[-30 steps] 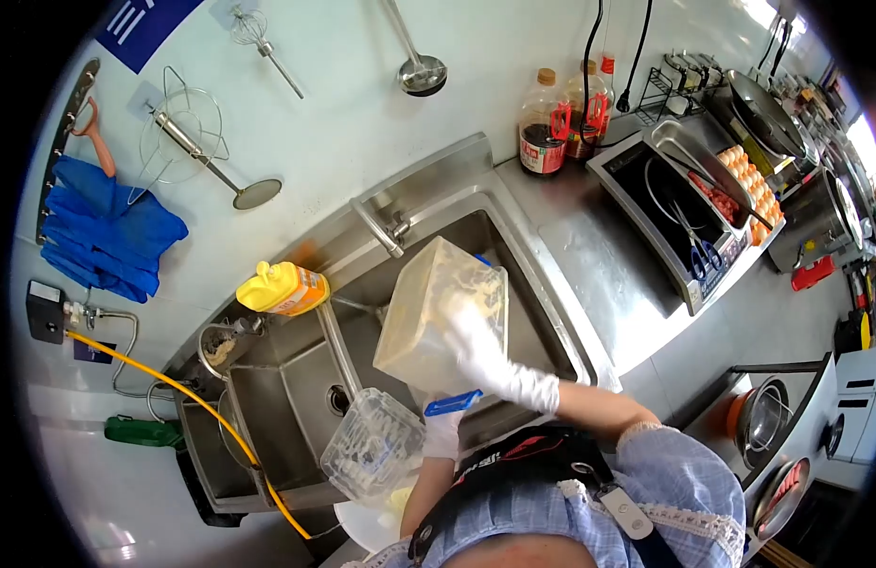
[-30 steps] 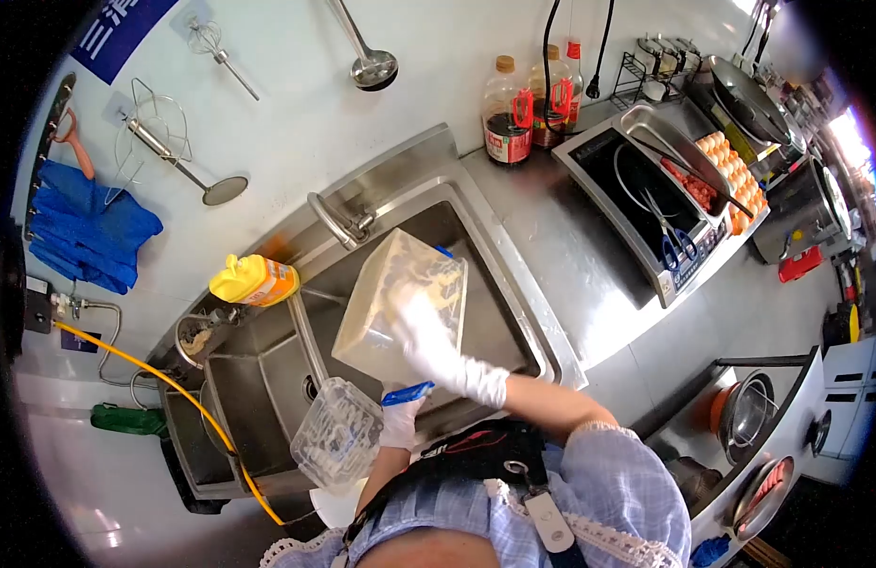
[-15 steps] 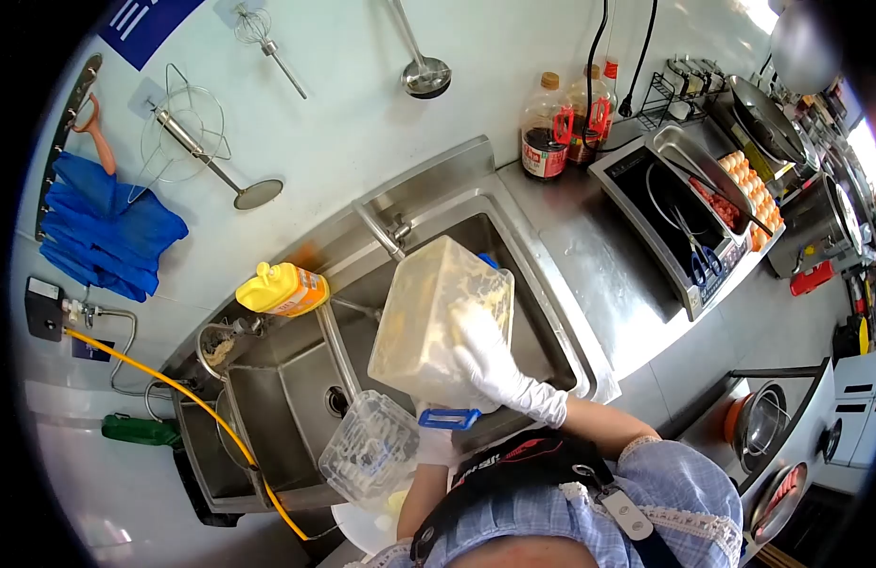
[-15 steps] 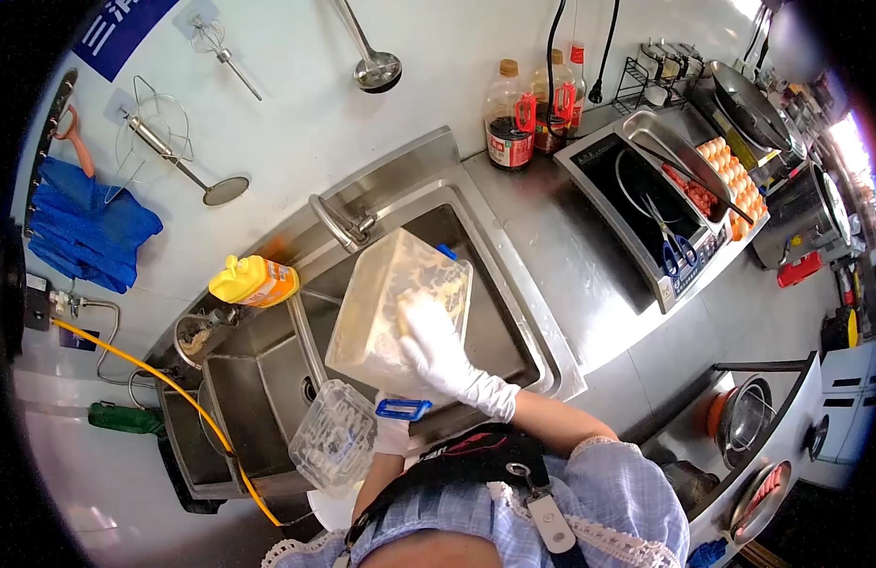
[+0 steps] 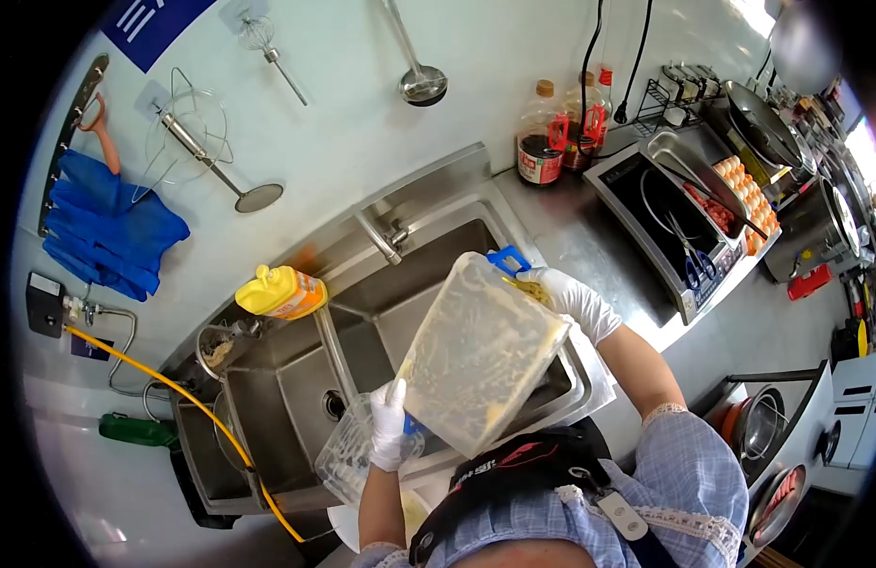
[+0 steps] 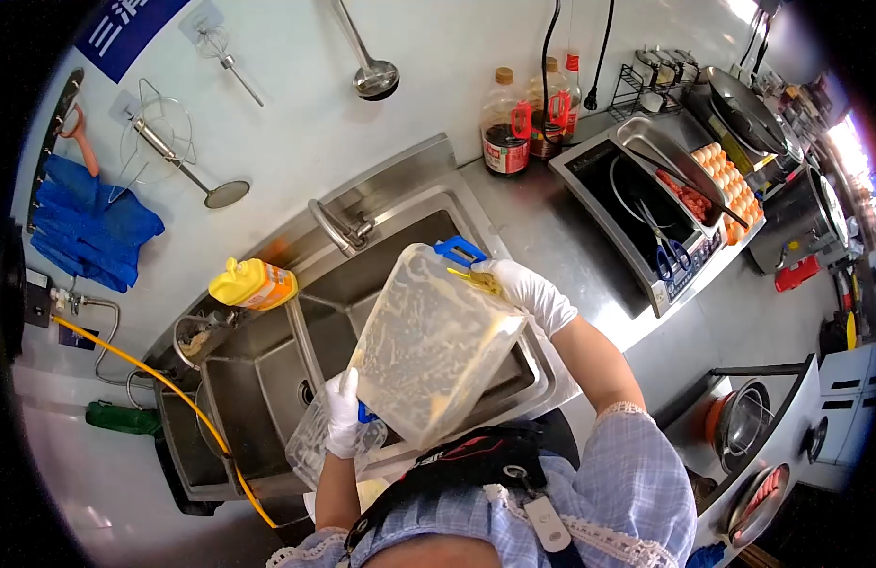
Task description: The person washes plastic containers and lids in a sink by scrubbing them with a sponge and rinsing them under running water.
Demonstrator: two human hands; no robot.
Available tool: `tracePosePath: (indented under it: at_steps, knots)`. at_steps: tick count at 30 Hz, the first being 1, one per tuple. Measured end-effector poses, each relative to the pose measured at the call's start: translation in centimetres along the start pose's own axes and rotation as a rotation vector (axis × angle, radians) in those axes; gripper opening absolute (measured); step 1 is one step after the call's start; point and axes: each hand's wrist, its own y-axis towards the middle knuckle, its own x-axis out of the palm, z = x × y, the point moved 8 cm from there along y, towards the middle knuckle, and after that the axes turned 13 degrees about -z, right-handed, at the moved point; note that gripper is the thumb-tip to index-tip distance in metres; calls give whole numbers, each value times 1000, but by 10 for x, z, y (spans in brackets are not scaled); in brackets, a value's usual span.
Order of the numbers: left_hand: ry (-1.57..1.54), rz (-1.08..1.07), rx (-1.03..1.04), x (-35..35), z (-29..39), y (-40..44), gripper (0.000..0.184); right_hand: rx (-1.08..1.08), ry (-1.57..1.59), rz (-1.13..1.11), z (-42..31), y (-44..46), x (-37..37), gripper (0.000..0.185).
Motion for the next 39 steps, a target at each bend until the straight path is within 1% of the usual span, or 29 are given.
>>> tracePosePath:
  at_steps: [1, 2, 4, 5, 7, 8, 12, 13, 15, 16, 18, 20, 21, 22, 23, 24, 25, 26, 27, 28, 30, 31, 32, 34, 35, 37, 38, 39]
  knots:
    - [165, 46, 75, -2, 7, 4, 33, -15, -122, 1, -6, 2, -1, 32]
    - [164, 40, 79, -1, 4, 8, 33, -22, -123, 5, -8, -1, -4, 32]
    - [367, 80, 161, -1, 2, 10, 35, -266, -496, -67, -49, -37, 64, 31]
    - [342, 133, 211, -1, 0, 9, 35, -269, -499, -67, -55, -47, 77, 31]
    - [369, 150, 217, 1, 5, 7, 35, -156, -314, -9, -47, -55, 83, 34]
    - [395, 167, 220, 1, 8, 4, 35, -147, -319, -16, -43, -51, 79, 34]
    - [321, 206, 186, 0, 1, -5, 33, -168, -535, 1, -32, -23, 49, 34]
    - [305, 193, 165, -2, -7, -6, 31, -286, -534, 6, -29, -6, 29, 29]
    - [322, 182, 148, -3, -13, -7, 27, -400, -538, 7, -31, 8, 13, 26]
    - [317, 197, 147, -5, -15, -8, 27, -264, -678, 94, -26, 15, 2, 28]
    - [168, 227, 134, -8, -26, -11, 27, -118, -825, 167, -24, 26, -4, 30]
    - [124, 255, 110, -12, -35, -13, 27, -11, -1278, 83, -37, 17, 46, 33]
    - [85, 265, 85, -12, -39, -13, 27, -7, -1287, 75, -40, 18, 56, 33]
    - [79, 275, 86, -11, -40, -13, 27, -6, -1196, 51, -40, 20, 64, 32]
    - [33, 319, 54, -11, -45, -13, 28, -5, -1106, 28, -41, 24, 70, 32]
    - [-13, 363, 21, -13, -50, -15, 29, 0, -1113, 21, -42, 30, 75, 32]
    - [-17, 371, 18, -14, -60, -14, 29, -36, -1056, -7, -46, 37, 82, 32]
    - [-23, 384, -32, -16, -78, -13, 30, -71, -999, -34, -51, 44, 86, 32]
    - [-29, 395, -84, -18, -90, -11, 32, -73, -1005, -5, -57, 58, 78, 32]
    - [-33, 402, -87, -15, -82, -8, 32, -15, -922, -13, -62, 65, 80, 31]
    - [8, 446, -228, -7, -74, -2, 34, -127, -799, -32, -71, 98, 76, 32]
    - [49, 461, -270, -5, -79, 4, 36, -226, -879, -16, -77, 121, 70, 33]
    - [42, 466, -274, -3, -88, 13, 36, -218, -884, -19, -75, 145, 66, 33]
    - [1, 455, -172, 1, -88, 32, 38, -493, -1518, 219, -97, 167, 86, 37]
    - [17, 462, -201, 3, -85, 37, 39, -488, -1521, 213, -100, 179, 91, 37]
    - [6, 465, -213, 3, -86, 45, 40, -448, -1861, 232, -101, 197, 113, 38]
    - [-3, 461, -222, 3, -86, 48, 41, -445, -1859, 224, -104, 206, 120, 38]
    - [-4, 467, -228, 2, -86, 50, 41, -364, -1975, 220, -102, 219, 120, 37]
